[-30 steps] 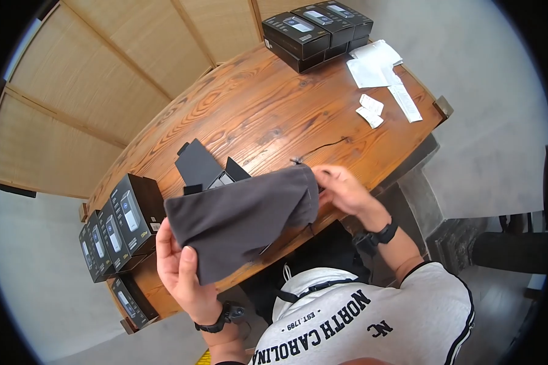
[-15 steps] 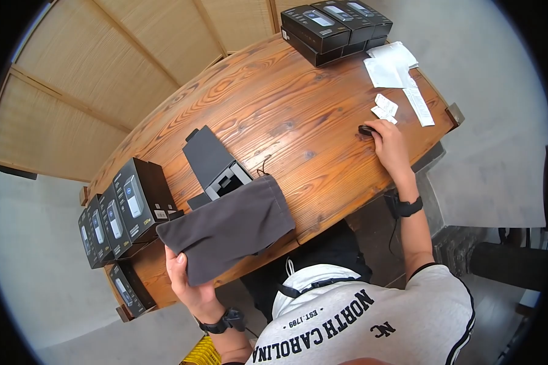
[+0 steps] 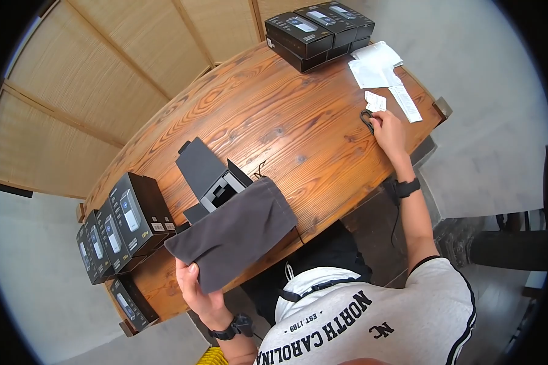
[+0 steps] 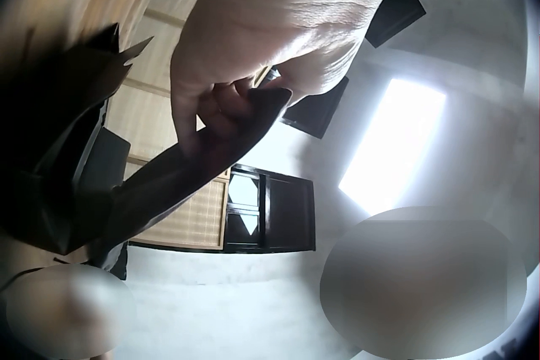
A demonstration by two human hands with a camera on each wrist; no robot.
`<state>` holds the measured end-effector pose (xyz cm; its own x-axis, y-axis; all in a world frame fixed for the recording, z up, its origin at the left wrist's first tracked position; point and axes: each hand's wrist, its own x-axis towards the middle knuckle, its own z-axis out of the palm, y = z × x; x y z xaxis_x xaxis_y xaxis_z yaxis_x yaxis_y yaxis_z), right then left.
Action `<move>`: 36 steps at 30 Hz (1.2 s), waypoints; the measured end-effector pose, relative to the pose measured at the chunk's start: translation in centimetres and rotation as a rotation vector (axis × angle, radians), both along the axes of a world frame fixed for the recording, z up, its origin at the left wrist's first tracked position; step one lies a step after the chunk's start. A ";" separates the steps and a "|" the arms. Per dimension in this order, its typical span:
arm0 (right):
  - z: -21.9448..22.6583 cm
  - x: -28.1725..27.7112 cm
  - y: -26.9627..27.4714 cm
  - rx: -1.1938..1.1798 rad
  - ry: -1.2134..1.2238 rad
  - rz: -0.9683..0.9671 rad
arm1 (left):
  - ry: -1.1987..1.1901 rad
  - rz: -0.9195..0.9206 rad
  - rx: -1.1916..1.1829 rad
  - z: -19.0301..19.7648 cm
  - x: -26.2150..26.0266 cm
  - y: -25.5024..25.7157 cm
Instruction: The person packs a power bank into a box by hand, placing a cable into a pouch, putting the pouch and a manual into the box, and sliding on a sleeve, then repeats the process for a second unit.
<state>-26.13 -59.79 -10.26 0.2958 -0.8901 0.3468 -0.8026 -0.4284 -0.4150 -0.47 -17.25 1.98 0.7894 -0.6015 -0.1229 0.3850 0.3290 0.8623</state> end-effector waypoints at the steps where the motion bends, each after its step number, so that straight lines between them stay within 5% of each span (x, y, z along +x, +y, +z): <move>1: 0.3 -0.2 0.0 0.106 -0.045 0.001 | 0.002 0.002 -0.005 -0.1 0.0 0.0; 3: 1.2 -0.3 0.5 0.210 -0.088 0.004 | 0.008 -0.010 -0.020 -0.1 -0.1 0.0; 6: 2.9 0.2 2.3 -0.026 0.099 0.011 | 0.038 -0.029 -0.049 0.1 -0.2 0.1; 11: 10.9 4.4 10.0 0.277 -0.366 0.776 | 0.062 -0.069 -0.069 0.9 -1.9 -1.2; 13: 13.0 6.2 12.9 0.397 -0.446 1.132 | 0.143 -0.393 -0.154 0.8 -2.1 -2.0; 15: 13.6 7.6 15.0 0.534 -0.491 1.276 | 0.194 -0.685 -0.227 1.4 -2.0 -3.0; 17: 13.2 8.8 16.0 0.762 -0.491 1.537 | 0.132 -0.700 -0.095 2.6 -2.7 -3.5; 19: 12.4 8.6 15.5 0.694 -0.464 1.629 | 0.099 -0.713 -0.109 2.4 -2.1 -3.4; 21: 13.3 7.3 14.7 1.017 -0.339 1.456 | 0.151 -0.503 -0.127 3.2 -2.8 -3.5; 23: 11.4 5.2 14.2 1.129 -0.713 1.090 | 0.014 -0.452 -0.237 0.7 -0.8 -2.1; 25: 11.1 5.2 13.1 0.956 -0.900 0.751 | -0.238 -0.103 -0.023 0.0 -1.0 -1.5; 29: 6.9 3.2 6.6 0.887 -0.685 0.559 | -0.520 0.179 0.359 -3.2 0.2 1.1; 31: 4.8 2.5 5.7 0.795 -0.500 0.504 | -0.512 0.153 0.375 -4.6 0.4 1.8; 33: 5.0 2.8 7.1 0.102 0.145 0.376 | -0.563 0.036 0.453 -5.4 0.1 1.9; 36: 6.7 5.5 7.3 0.105 -0.013 0.528 | -0.688 -0.125 0.483 -6.2 -0.9 1.4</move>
<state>-20.67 -52.52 -3.58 0.7087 -0.6515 0.2707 -0.4837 -0.7280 -0.4858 -1.34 -15.84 -4.22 0.7136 -0.6942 0.0942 -0.2676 -0.1459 0.9524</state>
